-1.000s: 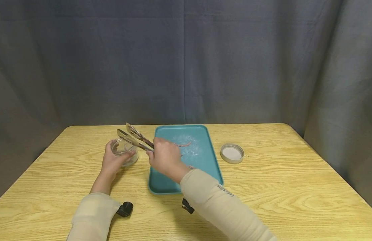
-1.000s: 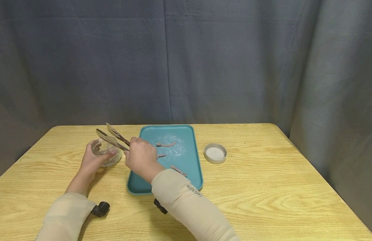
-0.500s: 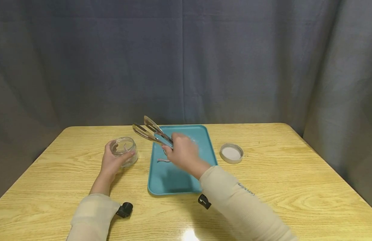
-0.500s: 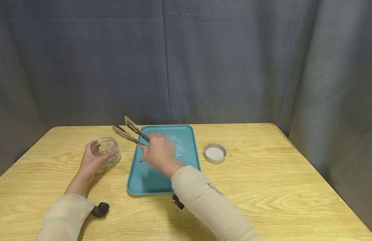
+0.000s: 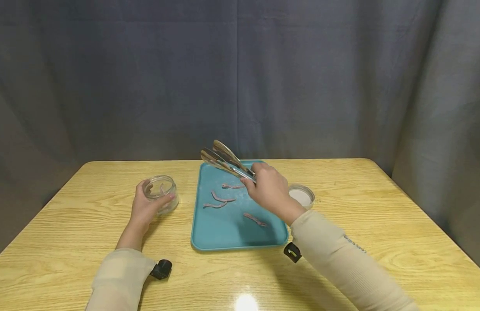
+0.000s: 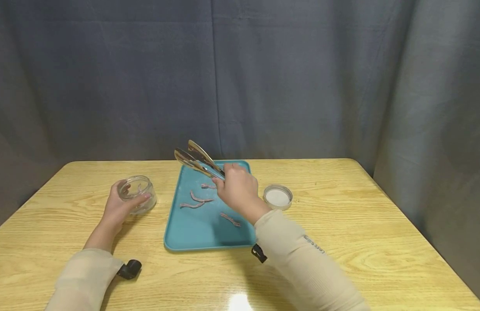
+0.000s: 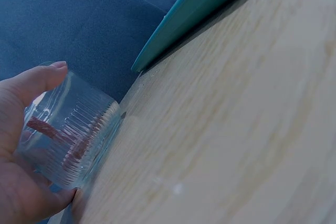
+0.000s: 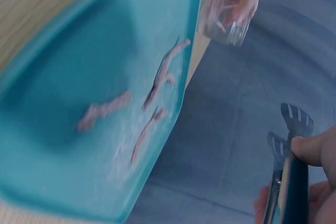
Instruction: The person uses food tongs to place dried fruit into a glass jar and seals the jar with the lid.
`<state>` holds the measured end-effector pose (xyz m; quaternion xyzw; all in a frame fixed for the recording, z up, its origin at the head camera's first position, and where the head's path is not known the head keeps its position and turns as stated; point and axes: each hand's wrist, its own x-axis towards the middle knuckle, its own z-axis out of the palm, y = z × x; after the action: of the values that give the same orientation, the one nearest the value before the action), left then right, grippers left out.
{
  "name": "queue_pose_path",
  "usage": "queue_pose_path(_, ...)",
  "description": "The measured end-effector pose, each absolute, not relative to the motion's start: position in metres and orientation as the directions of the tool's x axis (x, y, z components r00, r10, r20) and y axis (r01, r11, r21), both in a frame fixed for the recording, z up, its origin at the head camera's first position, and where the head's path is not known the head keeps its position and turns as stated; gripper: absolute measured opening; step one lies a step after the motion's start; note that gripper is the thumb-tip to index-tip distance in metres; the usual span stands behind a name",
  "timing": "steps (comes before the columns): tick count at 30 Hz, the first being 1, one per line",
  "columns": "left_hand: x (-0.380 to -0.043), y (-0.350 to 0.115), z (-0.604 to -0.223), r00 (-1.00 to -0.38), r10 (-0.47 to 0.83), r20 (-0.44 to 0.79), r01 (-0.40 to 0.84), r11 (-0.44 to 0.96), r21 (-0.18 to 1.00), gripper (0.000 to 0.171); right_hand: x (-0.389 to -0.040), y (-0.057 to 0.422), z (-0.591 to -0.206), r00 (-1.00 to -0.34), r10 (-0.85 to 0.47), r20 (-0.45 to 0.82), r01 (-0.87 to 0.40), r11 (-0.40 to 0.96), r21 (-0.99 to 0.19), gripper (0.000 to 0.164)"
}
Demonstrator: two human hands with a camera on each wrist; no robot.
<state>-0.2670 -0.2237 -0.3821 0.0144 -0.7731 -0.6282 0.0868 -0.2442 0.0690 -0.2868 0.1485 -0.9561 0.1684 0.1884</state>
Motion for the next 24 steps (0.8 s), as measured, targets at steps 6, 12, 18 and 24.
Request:
queue_pose_path(6, -0.268, -0.223, -0.383, -0.985, -0.125, 0.116, 0.089, 0.201, 0.975, 0.096, -0.237, 0.094, -0.287, -0.883, -0.225, 0.413, -0.336, 0.916, -0.219, 0.03)
queue_pose_path(12, -0.267, -0.222, -0.383, -0.986, -0.121, 0.113, 0.087, 0.204, 0.975, 0.096, -0.229, 0.117, -0.291, -0.886, -0.19, 0.424, -0.305, 0.926, -0.223, 0.033)
queue_pose_path(18, -0.268, -0.22, -0.384, -0.984, -0.125, 0.126, 0.098, 0.211, 0.972, 0.095, -0.217, 0.139, -0.299, -0.882, -0.202, 0.425, -0.318, 0.921, -0.223, 0.034)
queue_pose_path(24, -0.27, -0.219, -0.384, -0.984, -0.125, 0.127, 0.098, 0.221, 0.97, 0.095, -0.207, 0.157, -0.312, -0.872, -0.213, 0.44, -0.33, 0.921, -0.209, 0.033)
